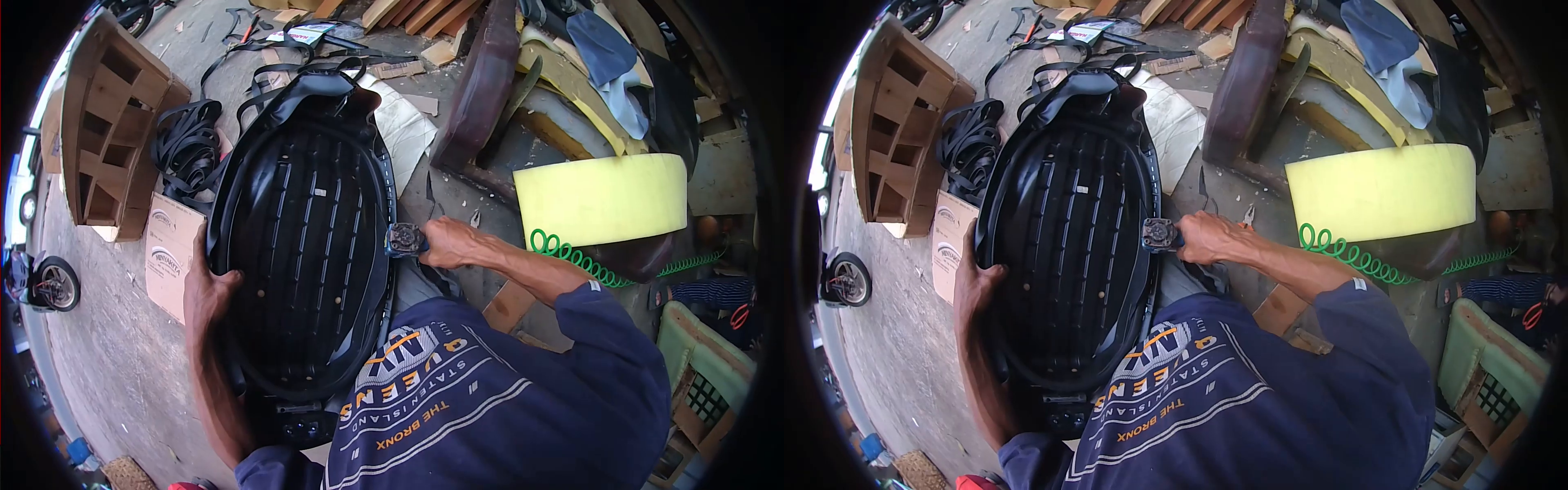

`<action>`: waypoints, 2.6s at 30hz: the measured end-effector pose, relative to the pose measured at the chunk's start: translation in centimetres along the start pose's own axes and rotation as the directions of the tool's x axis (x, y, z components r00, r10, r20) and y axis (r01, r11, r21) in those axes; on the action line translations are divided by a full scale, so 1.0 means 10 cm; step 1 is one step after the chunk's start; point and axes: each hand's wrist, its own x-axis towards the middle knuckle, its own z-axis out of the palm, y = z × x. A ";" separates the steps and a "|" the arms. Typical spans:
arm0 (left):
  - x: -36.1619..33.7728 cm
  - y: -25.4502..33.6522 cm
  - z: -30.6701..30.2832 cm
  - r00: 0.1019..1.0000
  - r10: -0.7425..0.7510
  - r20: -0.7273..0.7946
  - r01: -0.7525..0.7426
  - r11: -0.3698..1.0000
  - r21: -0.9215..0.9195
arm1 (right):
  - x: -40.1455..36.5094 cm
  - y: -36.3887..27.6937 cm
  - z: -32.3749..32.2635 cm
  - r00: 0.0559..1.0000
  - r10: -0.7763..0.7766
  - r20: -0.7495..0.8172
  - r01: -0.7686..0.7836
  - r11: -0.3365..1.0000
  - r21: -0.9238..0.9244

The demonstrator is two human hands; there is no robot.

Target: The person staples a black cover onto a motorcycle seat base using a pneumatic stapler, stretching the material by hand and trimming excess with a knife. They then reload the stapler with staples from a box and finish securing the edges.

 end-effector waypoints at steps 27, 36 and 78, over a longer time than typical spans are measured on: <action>0.01 0.03 0.00 1.000 0.013 -0.001 -0.013 1.000 -0.002 | -0.27 0.04 -0.20 0.987 0.155 -0.052 -0.145 0.975 0.167; -0.02 0.02 -0.01 0.998 -0.062 -0.008 0.062 0.997 0.046 | -0.09 0.07 0.02 0.999 0.043 -0.023 -0.042 0.998 0.043; -0.08 0.05 -0.02 0.999 -0.021 -0.049 0.028 0.991 0.132 | -0.14 -0.02 0.00 1.000 -0.001 0.003 0.000 0.995 0.105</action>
